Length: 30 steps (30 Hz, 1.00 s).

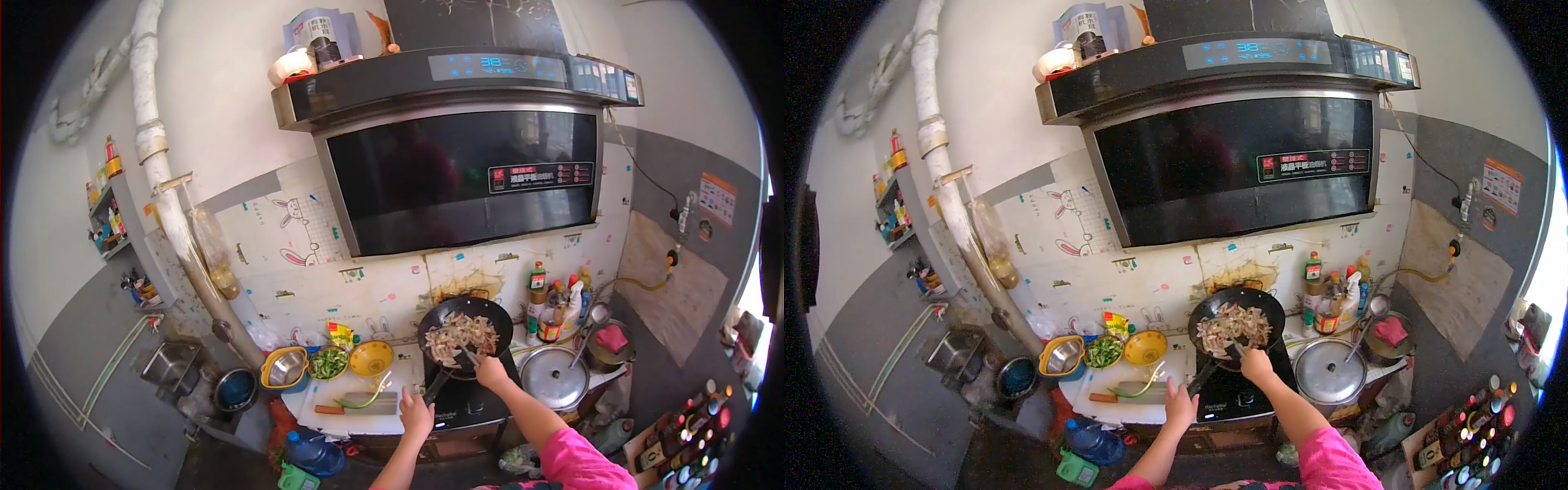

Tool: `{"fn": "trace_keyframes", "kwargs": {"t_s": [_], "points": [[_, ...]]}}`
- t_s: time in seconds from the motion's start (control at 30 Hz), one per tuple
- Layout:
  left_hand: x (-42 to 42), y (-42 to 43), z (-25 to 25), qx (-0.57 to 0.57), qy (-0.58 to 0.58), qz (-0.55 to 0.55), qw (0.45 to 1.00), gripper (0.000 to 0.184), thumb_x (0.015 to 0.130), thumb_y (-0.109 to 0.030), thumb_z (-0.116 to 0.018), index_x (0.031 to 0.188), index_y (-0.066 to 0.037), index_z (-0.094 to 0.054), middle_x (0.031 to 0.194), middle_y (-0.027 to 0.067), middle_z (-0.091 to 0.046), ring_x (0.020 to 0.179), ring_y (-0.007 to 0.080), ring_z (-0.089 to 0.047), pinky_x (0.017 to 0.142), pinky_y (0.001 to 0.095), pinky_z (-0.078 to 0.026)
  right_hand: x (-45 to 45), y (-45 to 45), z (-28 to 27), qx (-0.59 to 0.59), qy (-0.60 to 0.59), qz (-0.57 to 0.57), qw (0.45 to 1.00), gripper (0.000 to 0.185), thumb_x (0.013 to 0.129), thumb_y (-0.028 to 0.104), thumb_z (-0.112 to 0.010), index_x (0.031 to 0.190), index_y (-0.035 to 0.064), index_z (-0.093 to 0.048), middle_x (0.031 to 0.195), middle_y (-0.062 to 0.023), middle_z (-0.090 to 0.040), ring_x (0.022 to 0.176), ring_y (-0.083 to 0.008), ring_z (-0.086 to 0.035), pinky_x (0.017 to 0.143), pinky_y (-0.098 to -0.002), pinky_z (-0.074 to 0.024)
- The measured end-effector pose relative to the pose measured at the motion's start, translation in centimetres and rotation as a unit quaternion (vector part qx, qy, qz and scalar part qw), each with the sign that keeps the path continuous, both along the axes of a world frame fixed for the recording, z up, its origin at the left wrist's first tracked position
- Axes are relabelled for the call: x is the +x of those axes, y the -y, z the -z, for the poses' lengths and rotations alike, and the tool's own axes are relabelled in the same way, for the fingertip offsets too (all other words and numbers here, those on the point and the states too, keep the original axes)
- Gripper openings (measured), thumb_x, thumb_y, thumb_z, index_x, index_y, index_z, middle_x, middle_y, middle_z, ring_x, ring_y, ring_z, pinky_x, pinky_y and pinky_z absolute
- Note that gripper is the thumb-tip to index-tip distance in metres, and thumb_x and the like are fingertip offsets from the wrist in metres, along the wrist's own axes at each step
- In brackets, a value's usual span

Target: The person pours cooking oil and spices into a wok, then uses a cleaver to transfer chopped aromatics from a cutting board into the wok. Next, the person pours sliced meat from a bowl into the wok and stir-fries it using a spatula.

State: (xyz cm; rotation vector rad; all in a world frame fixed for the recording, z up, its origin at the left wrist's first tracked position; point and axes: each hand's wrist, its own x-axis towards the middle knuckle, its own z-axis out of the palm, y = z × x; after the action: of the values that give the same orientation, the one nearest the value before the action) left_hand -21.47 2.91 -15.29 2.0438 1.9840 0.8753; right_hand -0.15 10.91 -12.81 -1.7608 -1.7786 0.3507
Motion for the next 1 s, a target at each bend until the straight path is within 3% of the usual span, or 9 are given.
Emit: {"fn": "trace_keyframes", "kwargs": {"t_s": [0.13, 0.27, 0.43, 0.73, 0.87, 0.9, 1.0], "points": [[-0.1, 0.3, 0.2, -0.007, 0.008, 0.000, 1.000, 0.044, 0.077, -0.023, -0.064, 0.110, 0.001, -0.047, 0.137, 0.0233, -0.021, 0.122, 0.0412, -0.027, 0.088, 0.0557, -0.037, 0.7, 4.1, -1.2, -0.049, 0.032, -0.023, 0.998, 0.034, 0.077, 0.018, -0.057, 0.110, 0.0125, -0.058, 0.081, -0.0201, -0.062, 0.077, -0.0369, -0.060, 0.071, -0.0452, -0.0492], [-0.2, 0.5, 0.0, 0.007, 0.016, 0.006, 1.000, 0.053, 0.077, -0.024, -0.064, 0.118, 0.001, -0.043, 0.138, 0.0240, -0.020, 0.124, 0.0412, -0.026, 0.091, 0.0547, -0.036, 3.2, 6.4, -2.7, -0.083, 0.139, -0.033, 0.986, 0.037, 0.078, 0.021, -0.056, 0.115, 0.0191, -0.055, 0.085, -0.0157, -0.064, 0.079, -0.0340, -0.062, 0.071, -0.0443, -0.0493], [-0.3, 0.2, -0.1, -0.005, 0.005, 0.023, 1.000, 0.048, 0.079, -0.025, -0.062, 0.116, 0.000, -0.045, 0.136, 0.0252, -0.023, 0.122, 0.0421, -0.029, 0.089, 0.0575, -0.036, 6.9, 8.6, -6.6, -0.124, 0.230, -0.016, 0.965, 0.038, 0.079, 0.021, -0.052, 0.116, 0.0253, -0.055, 0.090, -0.0110, -0.064, 0.085, -0.0298, -0.062, 0.072, -0.0417, -0.0491], [-0.4, -0.2, 0.2, -0.016, 0.009, 0.032, 0.999, 0.038, 0.081, -0.026, -0.059, 0.107, -0.001, -0.049, 0.135, 0.0257, -0.024, 0.118, 0.0429, -0.033, 0.086, 0.0615, -0.035, 10.9, 10.9, -15.4, -0.133, 0.239, -0.047, 0.961, 0.028, 0.077, 0.017, -0.049, 0.101, 0.0157, -0.065, 0.091, -0.0127, -0.064, 0.085, -0.0312, -0.061, 0.076, -0.0399, -0.0479], [-0.5, 0.0, 0.0, -0.025, 0.021, 0.032, 0.999, 0.035, 0.081, -0.027, -0.058, 0.105, -0.001, -0.051, 0.135, 0.0258, -0.025, 0.119, 0.0429, -0.033, 0.087, 0.0615, -0.035, 8.6, 8.1, -12.1, -0.173, 0.247, -0.117, 0.946, 0.027, 0.078, 0.018, -0.048, 0.099, 0.0131, -0.065, 0.093, -0.0149, -0.063, 0.087, -0.0320, -0.060, 0.076, -0.0409, -0.0472], [-0.6, 0.0, 0.1, -0.027, 0.022, 0.028, 0.999, 0.035, 0.081, -0.027, -0.058, 0.105, -0.001, -0.051, 0.135, 0.0258, -0.025, 0.119, 0.0429, -0.033, 0.087, 0.0615, -0.035, 7.3, 8.1, -11.9, -0.182, 0.192, -0.106, 0.958, 0.028, 0.078, 0.019, -0.049, 0.101, 0.0124, -0.064, 0.092, -0.0159, -0.063, 0.087, -0.0331, -0.059, 0.076, -0.0410, -0.0470], [-0.4, 0.1, -0.4, -0.045, 0.014, 0.026, 0.999, 0.037, 0.082, -0.027, -0.058, 0.109, -0.003, -0.050, 0.136, 0.0237, -0.023, 0.120, 0.0416, -0.030, 0.090, 0.0608, -0.032, 5.6, 5.0, -5.9, -0.116, 0.146, -0.102, 0.977, 0.032, 0.077, 0.019, -0.051, 0.107, 0.0102, -0.061, 0.091, -0.0184, -0.062, 0.086, -0.0351, -0.059, 0.077, -0.0423, -0.0470]]}}
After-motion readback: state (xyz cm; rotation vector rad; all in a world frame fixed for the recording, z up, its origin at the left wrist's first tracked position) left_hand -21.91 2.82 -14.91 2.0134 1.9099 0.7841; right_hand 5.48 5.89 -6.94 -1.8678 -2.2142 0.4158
